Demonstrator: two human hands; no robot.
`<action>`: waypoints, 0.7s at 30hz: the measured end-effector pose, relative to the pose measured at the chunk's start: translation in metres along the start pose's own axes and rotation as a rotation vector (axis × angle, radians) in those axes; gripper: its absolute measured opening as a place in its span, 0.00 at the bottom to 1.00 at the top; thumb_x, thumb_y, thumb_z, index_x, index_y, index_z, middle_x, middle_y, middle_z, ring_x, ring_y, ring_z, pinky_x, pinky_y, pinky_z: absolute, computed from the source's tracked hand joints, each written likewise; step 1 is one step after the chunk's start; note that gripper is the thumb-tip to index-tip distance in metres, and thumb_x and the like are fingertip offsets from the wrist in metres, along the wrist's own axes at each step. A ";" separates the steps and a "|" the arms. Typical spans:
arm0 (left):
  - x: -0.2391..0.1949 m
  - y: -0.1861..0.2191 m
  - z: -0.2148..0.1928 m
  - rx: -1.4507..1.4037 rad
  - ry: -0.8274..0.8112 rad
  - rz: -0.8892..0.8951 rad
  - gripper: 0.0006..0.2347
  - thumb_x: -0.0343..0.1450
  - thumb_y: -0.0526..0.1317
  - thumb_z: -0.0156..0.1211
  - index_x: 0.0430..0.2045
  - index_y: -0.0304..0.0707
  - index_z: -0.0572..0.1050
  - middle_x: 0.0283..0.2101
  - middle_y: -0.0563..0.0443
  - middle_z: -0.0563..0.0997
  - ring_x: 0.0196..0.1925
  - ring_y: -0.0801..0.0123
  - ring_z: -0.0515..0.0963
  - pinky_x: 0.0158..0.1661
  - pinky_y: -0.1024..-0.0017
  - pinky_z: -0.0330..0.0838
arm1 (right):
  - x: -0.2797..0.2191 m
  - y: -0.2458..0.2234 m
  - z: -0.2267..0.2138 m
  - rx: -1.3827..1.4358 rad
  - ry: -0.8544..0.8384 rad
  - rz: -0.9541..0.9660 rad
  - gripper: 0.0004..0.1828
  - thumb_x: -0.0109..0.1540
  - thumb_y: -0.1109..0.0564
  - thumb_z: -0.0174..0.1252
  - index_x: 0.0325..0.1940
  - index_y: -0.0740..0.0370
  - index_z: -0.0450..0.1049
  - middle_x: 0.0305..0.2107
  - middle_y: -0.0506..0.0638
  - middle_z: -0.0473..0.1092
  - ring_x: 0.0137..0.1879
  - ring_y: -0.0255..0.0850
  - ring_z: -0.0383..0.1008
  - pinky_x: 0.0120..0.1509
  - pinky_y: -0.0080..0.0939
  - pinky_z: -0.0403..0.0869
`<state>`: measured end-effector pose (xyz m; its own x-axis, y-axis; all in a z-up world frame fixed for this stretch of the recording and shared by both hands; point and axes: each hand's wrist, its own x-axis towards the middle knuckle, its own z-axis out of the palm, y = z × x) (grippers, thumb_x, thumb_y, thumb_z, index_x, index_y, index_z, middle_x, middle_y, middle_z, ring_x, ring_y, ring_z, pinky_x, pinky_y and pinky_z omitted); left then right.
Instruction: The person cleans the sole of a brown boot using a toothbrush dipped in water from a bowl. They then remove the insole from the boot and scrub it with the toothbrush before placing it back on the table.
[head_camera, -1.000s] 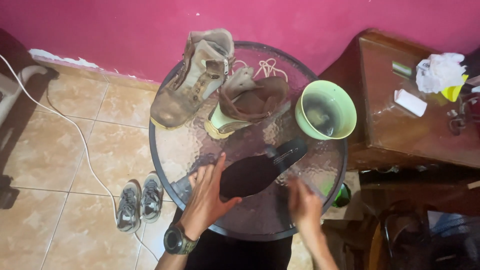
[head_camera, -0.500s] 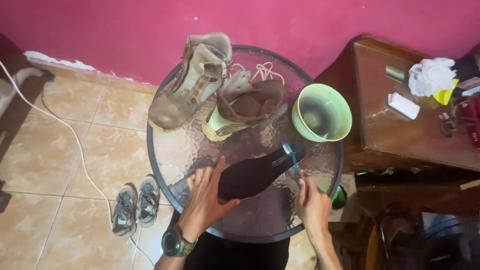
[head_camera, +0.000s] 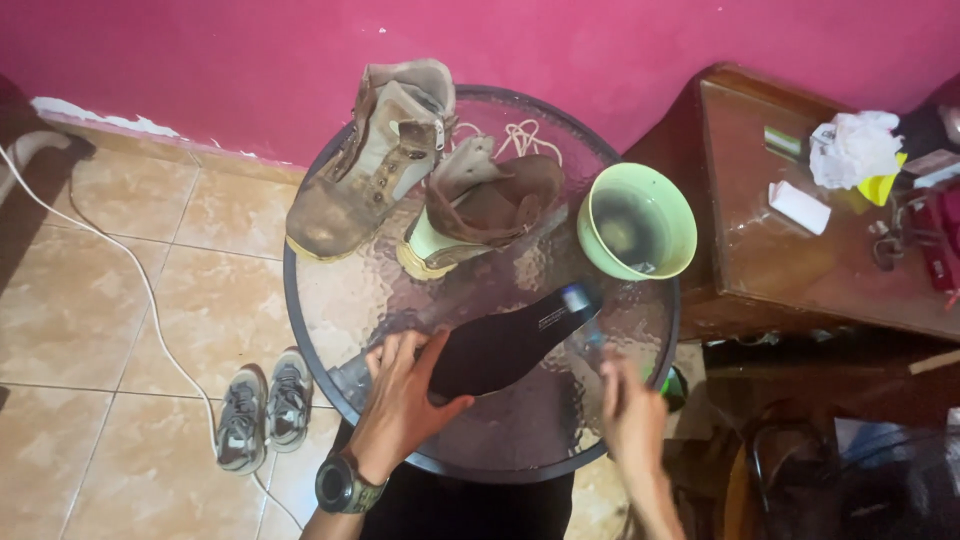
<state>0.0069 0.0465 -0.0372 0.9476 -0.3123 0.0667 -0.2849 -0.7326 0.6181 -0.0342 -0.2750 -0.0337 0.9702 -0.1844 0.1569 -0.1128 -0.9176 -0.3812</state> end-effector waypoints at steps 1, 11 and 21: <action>0.003 0.002 0.000 -0.002 0.006 -0.004 0.37 0.64 0.59 0.72 0.66 0.43 0.66 0.48 0.50 0.68 0.52 0.56 0.65 0.51 0.58 0.57 | -0.013 -0.005 0.012 -0.002 -0.001 -0.008 0.14 0.74 0.56 0.44 0.58 0.60 0.73 0.11 0.44 0.68 0.08 0.30 0.62 0.08 0.28 0.63; 0.001 0.005 -0.007 0.018 0.053 0.043 0.36 0.62 0.57 0.73 0.63 0.43 0.68 0.47 0.49 0.69 0.51 0.55 0.67 0.49 0.56 0.58 | 0.003 0.013 0.010 -0.007 -0.011 0.083 0.12 0.71 0.53 0.48 0.57 0.49 0.73 0.21 0.48 0.74 0.23 0.45 0.75 0.27 0.46 0.71; 0.002 0.007 -0.005 0.011 0.061 0.025 0.35 0.61 0.57 0.74 0.61 0.47 0.70 0.46 0.50 0.70 0.51 0.54 0.67 0.49 0.56 0.58 | -0.057 0.022 0.062 0.299 -0.052 -0.391 0.27 0.64 0.67 0.56 0.68 0.60 0.69 0.64 0.50 0.71 0.57 0.36 0.81 0.54 0.30 0.79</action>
<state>0.0077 0.0437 -0.0286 0.9472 -0.2932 0.1295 -0.3096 -0.7318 0.6072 -0.0791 -0.2627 -0.1079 0.9379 0.1782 0.2977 0.3209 -0.7719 -0.5489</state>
